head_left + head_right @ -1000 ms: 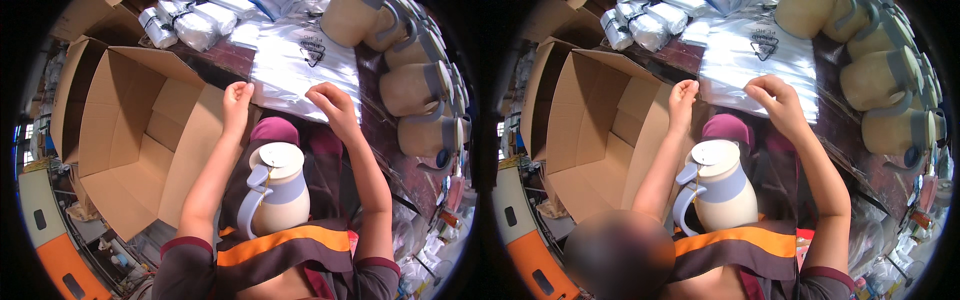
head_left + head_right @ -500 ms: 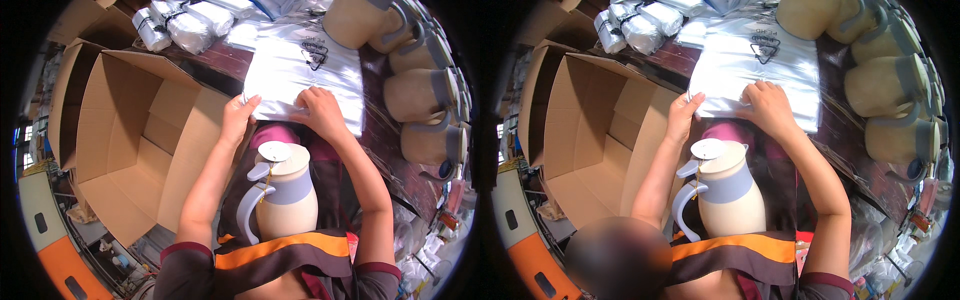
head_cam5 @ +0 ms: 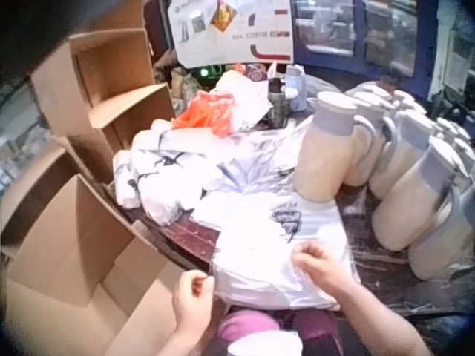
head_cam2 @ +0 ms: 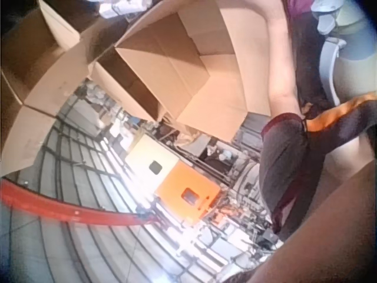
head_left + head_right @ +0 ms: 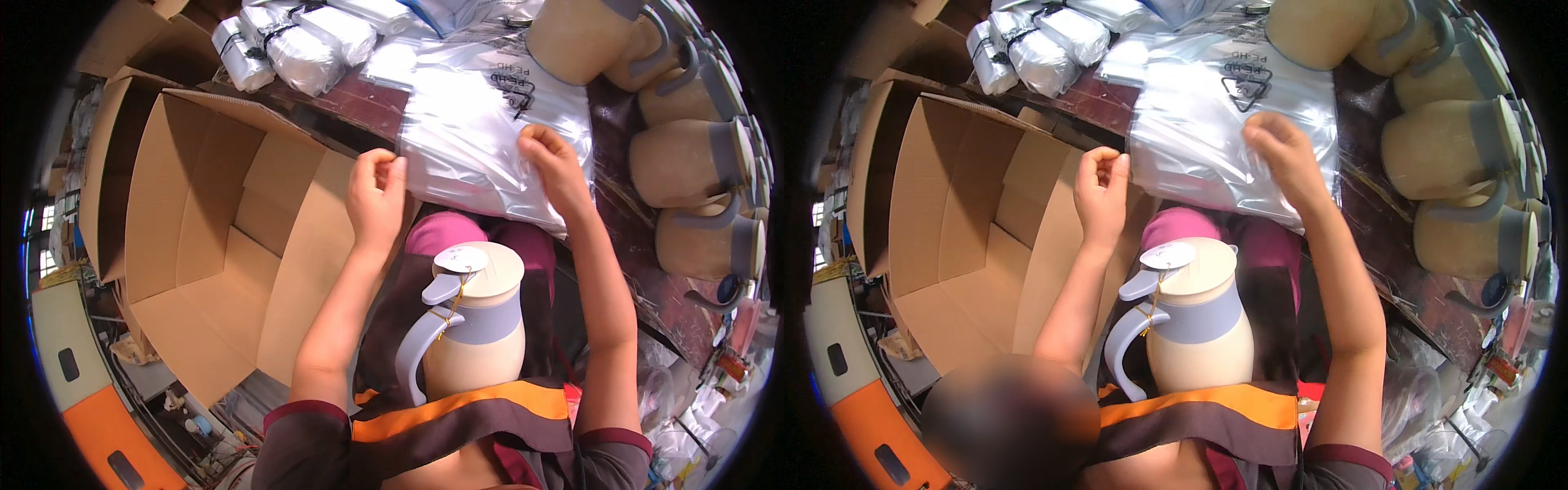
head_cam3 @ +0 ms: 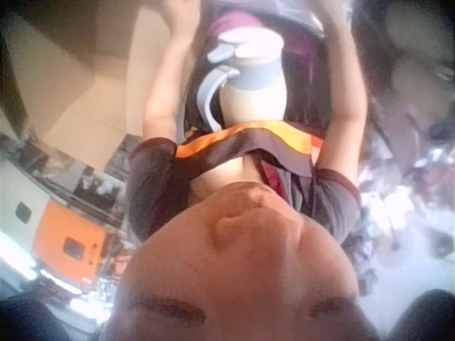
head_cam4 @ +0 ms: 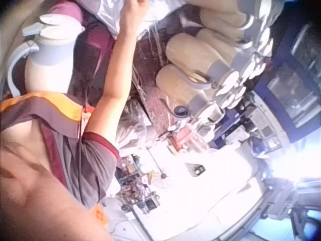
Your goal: The person assembles beige plastic pitchers by attaching lids and securing them with rubber bands. They place the finished pitchers on a wooden table and pack some into a cardboard box. A second person is visible in the background handling plastic bags.
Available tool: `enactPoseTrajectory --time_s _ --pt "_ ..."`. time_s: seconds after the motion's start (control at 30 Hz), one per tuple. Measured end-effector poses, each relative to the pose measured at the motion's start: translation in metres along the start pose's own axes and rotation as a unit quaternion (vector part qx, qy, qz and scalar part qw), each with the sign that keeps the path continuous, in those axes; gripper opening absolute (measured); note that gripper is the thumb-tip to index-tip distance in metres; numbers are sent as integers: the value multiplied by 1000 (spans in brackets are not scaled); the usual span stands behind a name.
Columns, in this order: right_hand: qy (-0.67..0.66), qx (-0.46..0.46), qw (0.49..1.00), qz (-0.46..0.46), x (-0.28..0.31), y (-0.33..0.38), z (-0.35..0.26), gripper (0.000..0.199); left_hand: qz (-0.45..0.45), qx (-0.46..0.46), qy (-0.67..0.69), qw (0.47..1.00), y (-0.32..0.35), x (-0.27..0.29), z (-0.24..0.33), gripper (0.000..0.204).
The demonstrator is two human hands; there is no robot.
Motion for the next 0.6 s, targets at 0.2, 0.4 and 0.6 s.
enactPoseTrajectory --time_s 0.2,0.4,0.6 --pt "371 100 921 -67 -31 7 -5 23 -233 -312 -118 913 5 -49 46 44" --pt "37 85 995 38 18 -2 -1 20 -266 -310 -203 890 19 -52 19 54" --pt "494 255 828 -71 -24 25 -7 21 -137 -271 -145 942 18 -32 20 46"
Point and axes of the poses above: each hand's wrist, its own y-axis away from the middle knuckle, its own x-axis out of the back of the hand, z = x × y, the point moved 4 cm from there along -y, towards the middle knuckle, and after that the axes turned 3 degrees about -z, right-handed, at the moved point
